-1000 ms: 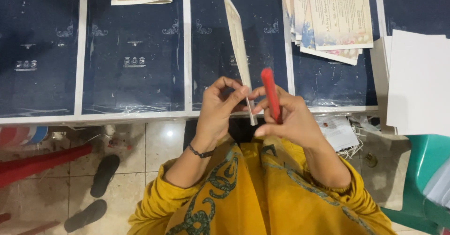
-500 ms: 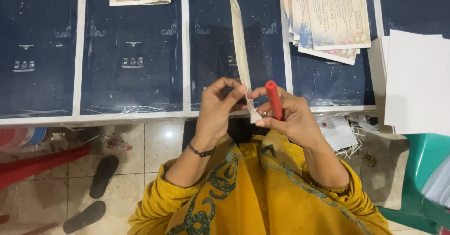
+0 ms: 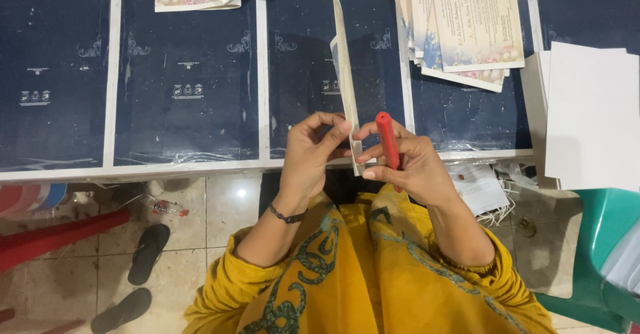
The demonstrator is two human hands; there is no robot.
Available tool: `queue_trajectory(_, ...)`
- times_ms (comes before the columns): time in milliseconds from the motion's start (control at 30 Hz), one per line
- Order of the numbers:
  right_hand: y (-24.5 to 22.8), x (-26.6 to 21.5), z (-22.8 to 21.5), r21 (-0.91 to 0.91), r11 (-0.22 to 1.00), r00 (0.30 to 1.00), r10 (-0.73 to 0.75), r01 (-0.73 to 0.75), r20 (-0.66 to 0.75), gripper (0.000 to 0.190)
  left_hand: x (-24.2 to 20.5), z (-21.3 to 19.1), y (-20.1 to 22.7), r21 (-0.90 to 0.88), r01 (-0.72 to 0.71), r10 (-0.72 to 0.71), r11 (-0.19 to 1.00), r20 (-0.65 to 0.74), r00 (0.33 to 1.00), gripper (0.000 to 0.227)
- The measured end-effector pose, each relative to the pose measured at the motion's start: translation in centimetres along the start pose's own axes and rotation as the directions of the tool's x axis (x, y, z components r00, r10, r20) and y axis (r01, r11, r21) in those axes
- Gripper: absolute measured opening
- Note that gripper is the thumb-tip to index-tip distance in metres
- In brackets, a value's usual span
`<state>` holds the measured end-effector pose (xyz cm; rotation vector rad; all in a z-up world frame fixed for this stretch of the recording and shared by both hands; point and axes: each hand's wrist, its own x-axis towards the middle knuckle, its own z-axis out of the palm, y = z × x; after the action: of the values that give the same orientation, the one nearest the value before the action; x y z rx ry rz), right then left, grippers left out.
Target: The person inserts a stack of white paper sheets into a printed cover, folds the cover over the pages, and presses the spine with a red tool. They repeat this process for multiple booklets, stacking the finished items on the table.
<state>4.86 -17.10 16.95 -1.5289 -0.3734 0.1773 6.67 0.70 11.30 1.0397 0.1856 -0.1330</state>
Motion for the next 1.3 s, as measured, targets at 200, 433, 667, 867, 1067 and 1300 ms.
queue_trajectory(200, 0.3, -0.4, 0.4, -0.017, 1.0, 1.0, -0.012, 0.012, -0.011, 0.031, -0.2, 0.6, 0.1, -0.002, -0.01, 0.01, 1.0, 0.001, 1.0, 0.021)
queue_trajectory(433, 1.2, -1.0, 0.2, -0.082, 0.996, 0.998, -0.042, 0.039, -0.037, 0.039, 0.0, 0.5, -0.4, 0.002, -0.017, 0.017, 1.0, -0.002, 1.0, 0.023)
queue_trajectory(667, 0.0, -0.5, 0.7, -0.186, 0.979, 0.993, -0.094, 0.08, -0.066, 0.024, 0.3, 0.0, -1.0, 0.012, -0.024, 0.023, 1.0, 0.006, 1.0, 0.022)
queue_trajectory(867, 0.5, -0.7, 0.2, -0.184, 0.978, 0.991, -0.111, 0.095, -0.075, 0.023, -0.9, -0.4, -0.6, -0.036, -0.059, 0.062, 0.998, 0.078, 0.995, 0.031)
queue_trajectory(1067, 1.1, -1.8, 0.6, -0.354, 0.934, 0.959, -0.05, -0.054, -0.278, 0.033, -2.1, 0.8, 0.0, -0.044, -0.116, 0.122, 0.992, 0.159, 0.98, 0.029)
queue_trajectory(1300, 1.8, -2.1, 0.4, -0.504, 0.832, 0.905, -0.005, -0.232, -0.426, 0.022, -0.8, 0.3, -2.0, 0.238, -0.119, 0.075, 0.964, 0.185, 0.98, 0.014)
